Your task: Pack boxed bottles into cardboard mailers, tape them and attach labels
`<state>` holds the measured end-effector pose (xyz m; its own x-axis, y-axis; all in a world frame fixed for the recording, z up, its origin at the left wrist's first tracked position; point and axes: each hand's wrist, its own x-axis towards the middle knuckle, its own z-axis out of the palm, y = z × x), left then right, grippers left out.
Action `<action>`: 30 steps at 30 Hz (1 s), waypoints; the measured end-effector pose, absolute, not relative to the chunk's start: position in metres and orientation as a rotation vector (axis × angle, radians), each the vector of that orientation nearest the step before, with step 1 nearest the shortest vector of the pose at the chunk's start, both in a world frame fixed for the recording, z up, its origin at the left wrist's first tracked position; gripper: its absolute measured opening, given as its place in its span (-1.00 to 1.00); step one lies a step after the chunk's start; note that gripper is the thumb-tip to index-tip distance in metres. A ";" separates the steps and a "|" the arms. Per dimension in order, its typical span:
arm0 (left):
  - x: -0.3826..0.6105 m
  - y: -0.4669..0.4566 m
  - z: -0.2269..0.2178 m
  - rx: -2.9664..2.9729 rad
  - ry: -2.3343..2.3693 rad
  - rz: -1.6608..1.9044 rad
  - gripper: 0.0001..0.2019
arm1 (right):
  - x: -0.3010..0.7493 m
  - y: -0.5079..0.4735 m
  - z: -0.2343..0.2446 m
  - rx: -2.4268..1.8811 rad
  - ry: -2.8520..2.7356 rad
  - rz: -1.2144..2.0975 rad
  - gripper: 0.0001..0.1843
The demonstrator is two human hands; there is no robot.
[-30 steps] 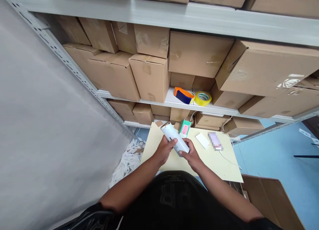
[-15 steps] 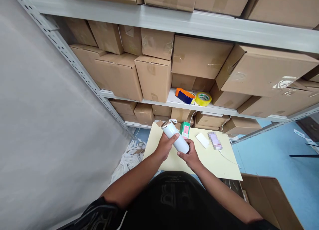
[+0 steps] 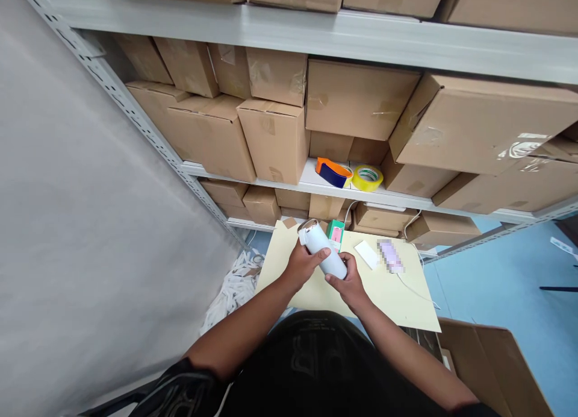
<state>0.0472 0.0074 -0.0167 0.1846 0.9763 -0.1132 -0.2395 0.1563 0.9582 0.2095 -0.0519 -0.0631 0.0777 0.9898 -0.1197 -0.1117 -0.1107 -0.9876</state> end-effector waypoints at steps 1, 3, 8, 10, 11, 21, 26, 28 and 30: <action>0.049 0.008 -0.016 0.985 0.948 1.109 -0.43 | 0.213 -0.051 -0.063 -1.216 -0.991 1.358 -0.32; 0.051 0.008 -0.015 0.961 0.892 1.116 -0.41 | 0.218 -0.051 -0.061 -1.084 -0.890 1.608 -0.38; 0.056 0.008 -0.010 0.977 0.851 1.095 -0.38 | 0.221 -0.053 -0.053 -0.979 -0.858 1.727 -0.39; 0.058 0.008 -0.009 1.007 0.913 1.113 -0.38 | 0.220 -0.052 -0.053 -1.077 -0.955 1.533 -0.32; 0.058 0.009 -0.008 1.017 0.942 1.109 -0.36 | 0.220 -0.051 -0.054 -1.122 -0.994 1.450 -0.28; 0.059 0.012 -0.007 0.975 0.820 1.123 -0.47 | 0.220 -0.051 -0.042 -0.956 -0.852 1.754 -0.42; 0.060 0.002 -0.004 0.980 0.880 1.153 -0.34 | 0.213 -0.054 -0.046 -1.259 -1.099 1.195 -0.27; 0.060 0.002 -0.004 0.955 0.917 1.156 -0.34 | 0.214 -0.054 -0.047 -1.343 -1.157 1.080 -0.25; 0.058 0.003 -0.005 0.938 0.932 1.173 -0.38 | 0.216 -0.053 -0.047 -1.307 -1.157 1.187 -0.31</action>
